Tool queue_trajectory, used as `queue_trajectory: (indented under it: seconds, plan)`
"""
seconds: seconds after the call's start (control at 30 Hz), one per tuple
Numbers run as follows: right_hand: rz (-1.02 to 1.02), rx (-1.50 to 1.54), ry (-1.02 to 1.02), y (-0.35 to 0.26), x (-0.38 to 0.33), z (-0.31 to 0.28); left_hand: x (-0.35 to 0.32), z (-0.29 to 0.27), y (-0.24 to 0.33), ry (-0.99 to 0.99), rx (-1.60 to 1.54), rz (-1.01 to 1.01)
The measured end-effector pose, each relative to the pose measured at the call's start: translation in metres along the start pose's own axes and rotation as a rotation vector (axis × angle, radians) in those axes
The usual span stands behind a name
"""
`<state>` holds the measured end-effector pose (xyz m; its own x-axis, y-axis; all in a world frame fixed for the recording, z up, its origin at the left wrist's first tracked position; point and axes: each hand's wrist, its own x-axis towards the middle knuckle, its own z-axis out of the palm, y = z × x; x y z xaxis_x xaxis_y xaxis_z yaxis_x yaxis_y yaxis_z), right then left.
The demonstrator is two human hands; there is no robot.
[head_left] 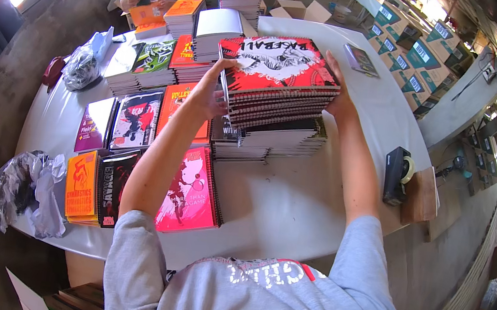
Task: The person sorts various spiral-bound notebooks on a table by their cover art, organizing them into stacks before picking up groups of sorted notebooks and placing them into a cardboard box.
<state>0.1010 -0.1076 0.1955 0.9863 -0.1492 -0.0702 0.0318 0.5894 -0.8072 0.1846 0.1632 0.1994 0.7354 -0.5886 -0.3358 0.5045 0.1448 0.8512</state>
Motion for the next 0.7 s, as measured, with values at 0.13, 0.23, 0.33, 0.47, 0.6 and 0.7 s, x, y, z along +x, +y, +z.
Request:
queue_trajectory:
  seconds: [0.13, 0.23, 0.33, 0.47, 0.6, 0.7]
  plan:
    - [-0.309, 0.016, -0.169, 0.010, -0.006, 0.001, -0.020, 0.023, 0.000, 0.140, 0.051, 0.204]
    - [-0.167, 0.108, -0.040, 0.002, -0.007, -0.027, -0.043, 0.056, 0.007, 0.073, -0.054, 0.322]
    - [-0.278, 0.212, -0.212, -0.002, -0.026, -0.026, -0.055, 0.076, 0.023, -0.055, 0.015, 0.354]
    - [-0.694, -0.209, 0.199, -0.017, -0.091, -0.072, -0.085, 0.119, 0.044, -0.184, 0.133, 0.285]
    - [-0.727, -0.066, 0.364, 0.010, -0.192, -0.031, -0.081, 0.125, 0.016, -0.264, 0.360, 0.333]
    - [-0.706, 0.058, 0.526, 0.059, -0.272, -0.015, -0.085, 0.127, -0.035, -0.392, 0.534, 0.286]
